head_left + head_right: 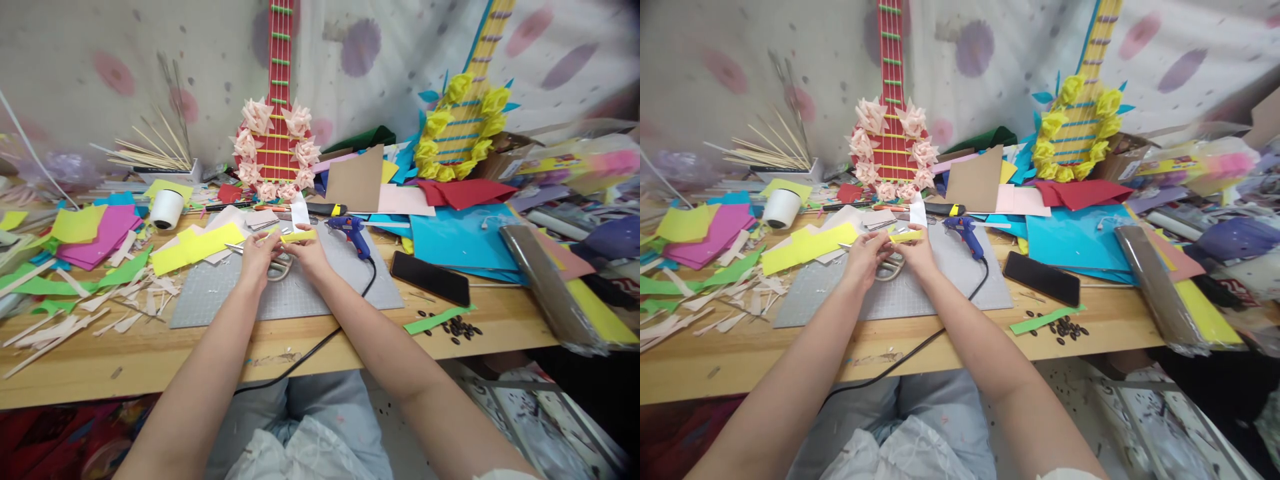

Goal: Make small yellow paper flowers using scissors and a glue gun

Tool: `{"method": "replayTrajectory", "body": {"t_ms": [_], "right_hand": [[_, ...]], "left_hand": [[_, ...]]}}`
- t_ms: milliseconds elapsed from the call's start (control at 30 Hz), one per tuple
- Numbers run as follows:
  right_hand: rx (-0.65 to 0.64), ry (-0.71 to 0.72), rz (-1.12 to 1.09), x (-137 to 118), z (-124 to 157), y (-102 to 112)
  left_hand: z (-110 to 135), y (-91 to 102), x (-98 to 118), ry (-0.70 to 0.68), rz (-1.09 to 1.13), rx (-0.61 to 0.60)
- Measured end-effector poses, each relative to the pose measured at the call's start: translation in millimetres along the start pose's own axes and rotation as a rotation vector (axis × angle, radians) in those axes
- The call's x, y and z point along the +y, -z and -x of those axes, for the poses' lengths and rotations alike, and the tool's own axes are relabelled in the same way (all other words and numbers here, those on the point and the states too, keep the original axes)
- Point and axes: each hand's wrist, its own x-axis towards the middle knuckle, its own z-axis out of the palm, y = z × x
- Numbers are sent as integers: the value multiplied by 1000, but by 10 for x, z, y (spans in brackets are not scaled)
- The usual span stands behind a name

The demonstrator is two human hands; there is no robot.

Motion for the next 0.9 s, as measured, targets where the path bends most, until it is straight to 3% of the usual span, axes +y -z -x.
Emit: {"method": "replayTrajectory", "body": {"t_ms": [233,467,700,900], "right_hand": [[-28,8,15,7,-19,32],[-42,59,67,-27,-9,18],[146,129,219,-5,-35,41],[171,122,181,-17,-22,34]], "left_hand": [[7,1,-6,-14,-9,48],[-11,12,-37,-113,-34,49],[-30,14,-75,-187,-99,62],[-48,20,-111,-210,-119,56]]}}
